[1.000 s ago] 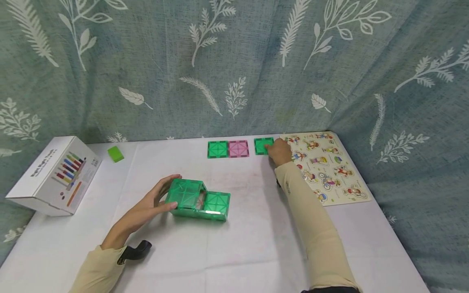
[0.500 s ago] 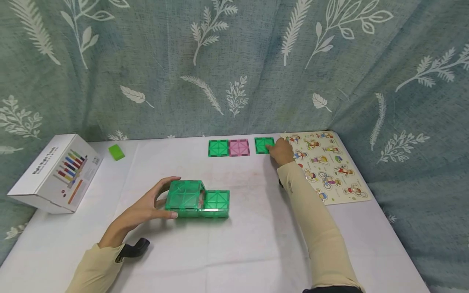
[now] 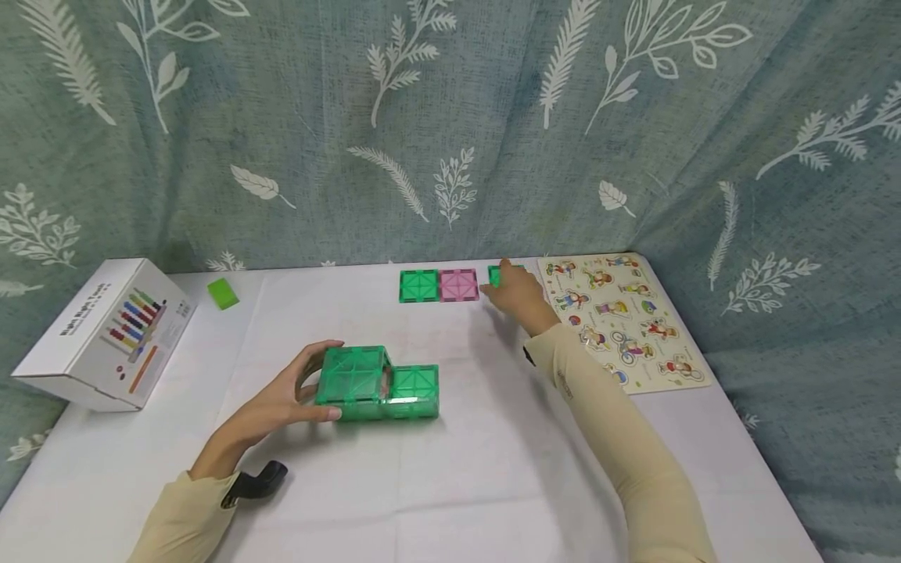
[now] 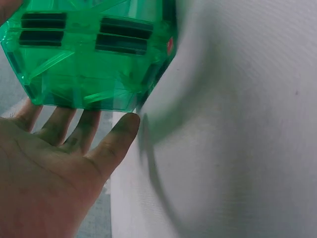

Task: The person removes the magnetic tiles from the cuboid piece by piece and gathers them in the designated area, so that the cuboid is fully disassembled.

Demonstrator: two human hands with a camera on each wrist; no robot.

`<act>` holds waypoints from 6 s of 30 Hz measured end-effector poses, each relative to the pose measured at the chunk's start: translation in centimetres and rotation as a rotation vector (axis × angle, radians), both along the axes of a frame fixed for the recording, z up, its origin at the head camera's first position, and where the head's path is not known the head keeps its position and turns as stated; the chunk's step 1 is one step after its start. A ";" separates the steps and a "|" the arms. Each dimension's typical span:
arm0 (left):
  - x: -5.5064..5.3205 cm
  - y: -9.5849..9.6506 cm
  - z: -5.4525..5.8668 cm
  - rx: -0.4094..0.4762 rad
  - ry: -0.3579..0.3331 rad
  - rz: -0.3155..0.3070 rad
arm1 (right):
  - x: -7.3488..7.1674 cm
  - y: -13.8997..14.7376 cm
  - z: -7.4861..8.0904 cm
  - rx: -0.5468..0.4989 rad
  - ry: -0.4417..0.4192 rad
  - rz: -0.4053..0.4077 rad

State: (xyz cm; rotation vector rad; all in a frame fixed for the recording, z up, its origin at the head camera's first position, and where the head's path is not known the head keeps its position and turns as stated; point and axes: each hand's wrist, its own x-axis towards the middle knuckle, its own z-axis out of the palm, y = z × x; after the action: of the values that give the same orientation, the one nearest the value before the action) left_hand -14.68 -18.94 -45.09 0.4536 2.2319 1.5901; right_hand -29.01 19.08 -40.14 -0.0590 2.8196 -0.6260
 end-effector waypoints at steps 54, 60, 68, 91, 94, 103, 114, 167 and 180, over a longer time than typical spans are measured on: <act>1.0 -0.6 0.1 -0.007 0.023 0.111 | 12.5 -13.0 -2.1 0.039 0.075 0.844; 0.9 -0.7 0.0 0.004 0.009 0.109 | 13.0 -12.9 -2.5 0.085 0.139 0.863; 0.8 -0.9 -0.1 0.000 0.006 0.120 | 14.0 -12.7 -2.4 0.080 0.167 0.869; 0.9 -2.7 0.2 0.006 -0.007 0.078 | 13.5 -9.2 -0.1 -0.021 -0.055 0.891; 1.0 -2.9 0.2 0.015 -0.011 0.078 | 12.6 -8.3 0.3 -0.072 -0.029 0.784; 1.2 -3.0 -0.1 0.011 -0.015 0.083 | 9.6 -6.4 0.1 -0.224 -0.073 0.519; 1.3 -2.9 -0.1 0.009 -0.022 0.085 | 6.5 -6.9 -1.1 -0.240 0.078 0.432; 1.9 -3.2 -0.1 0.042 -0.038 -0.007 | 3.7 -9.4 -5.2 -0.041 0.160 0.583; 2.0 -3.1 0.0 0.046 -0.033 -0.004 | 3.1 -9.2 -5.2 -0.058 0.151 0.584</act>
State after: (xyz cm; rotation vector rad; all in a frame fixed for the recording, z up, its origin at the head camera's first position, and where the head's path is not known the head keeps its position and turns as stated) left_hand -12.67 -22.08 -45.10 0.4403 2.1731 1.6380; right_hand -25.91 9.91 -45.39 -0.9328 2.7091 -0.5738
